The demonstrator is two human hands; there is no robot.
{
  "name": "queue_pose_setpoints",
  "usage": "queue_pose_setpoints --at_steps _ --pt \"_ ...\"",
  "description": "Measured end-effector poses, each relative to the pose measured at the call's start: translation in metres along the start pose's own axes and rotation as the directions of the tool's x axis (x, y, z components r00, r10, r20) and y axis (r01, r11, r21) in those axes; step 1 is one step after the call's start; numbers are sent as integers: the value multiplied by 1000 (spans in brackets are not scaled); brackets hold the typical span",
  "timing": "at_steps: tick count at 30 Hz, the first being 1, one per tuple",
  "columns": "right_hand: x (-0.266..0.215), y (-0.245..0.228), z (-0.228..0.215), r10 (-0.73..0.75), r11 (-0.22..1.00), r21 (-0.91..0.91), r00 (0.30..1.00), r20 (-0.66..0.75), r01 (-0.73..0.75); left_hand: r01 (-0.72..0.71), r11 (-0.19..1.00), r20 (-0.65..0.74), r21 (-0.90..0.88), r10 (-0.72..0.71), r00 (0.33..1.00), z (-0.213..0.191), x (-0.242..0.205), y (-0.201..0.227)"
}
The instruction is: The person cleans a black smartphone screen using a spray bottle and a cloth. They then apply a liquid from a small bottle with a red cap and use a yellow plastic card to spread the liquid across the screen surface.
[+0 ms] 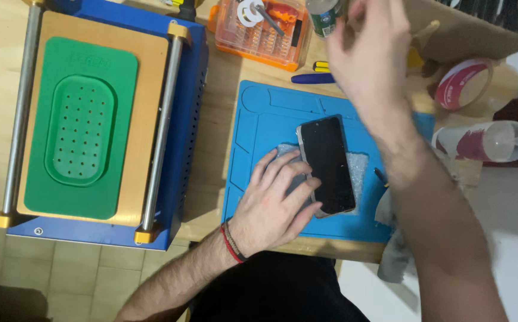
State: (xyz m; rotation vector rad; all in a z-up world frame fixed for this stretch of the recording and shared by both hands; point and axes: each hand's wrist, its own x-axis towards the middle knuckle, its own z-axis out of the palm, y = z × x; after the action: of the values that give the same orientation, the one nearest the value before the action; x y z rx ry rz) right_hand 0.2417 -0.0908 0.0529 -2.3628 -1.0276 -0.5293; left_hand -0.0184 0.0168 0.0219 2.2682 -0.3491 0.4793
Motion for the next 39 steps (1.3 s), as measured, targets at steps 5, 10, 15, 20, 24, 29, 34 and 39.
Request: queue_pose_setpoints --at_steps 5,10,15,20,24,29,34,39 --pt "23 -4 27 230 962 -196 949 216 -189 -7 1000 -1 -5 7 1000 -1 1 2" --pt "27 0 20 120 991 -69 986 118 -112 30 997 -33 -74 -33 999 -8 1 3" --pt "-13 -50 -56 8 981 192 997 75 -23 10 984 -181 -180 -43 983 -9 -1 3" --pt "-124 -79 -112 190 435 655 775 603 -617 37 903 -231 -429 -149 962 -19 -9 13" --pt "-247 -75 -99 -107 -443 546 647 755 -711 36 648 72 -761 28 997 -24 2 19" --pt "-353 -53 -69 -509 -699 76 570 645 -711 185 397 229 -899 68 971 -3 -2 32" --pt "-283 -89 -94 -193 -550 518 704 684 -655 236 375 274 -897 53 960 2 -12 44" --pt "-272 -95 -96 -128 -481 525 649 750 -702 340 410 228 -846 -296 927 15 -27 51"
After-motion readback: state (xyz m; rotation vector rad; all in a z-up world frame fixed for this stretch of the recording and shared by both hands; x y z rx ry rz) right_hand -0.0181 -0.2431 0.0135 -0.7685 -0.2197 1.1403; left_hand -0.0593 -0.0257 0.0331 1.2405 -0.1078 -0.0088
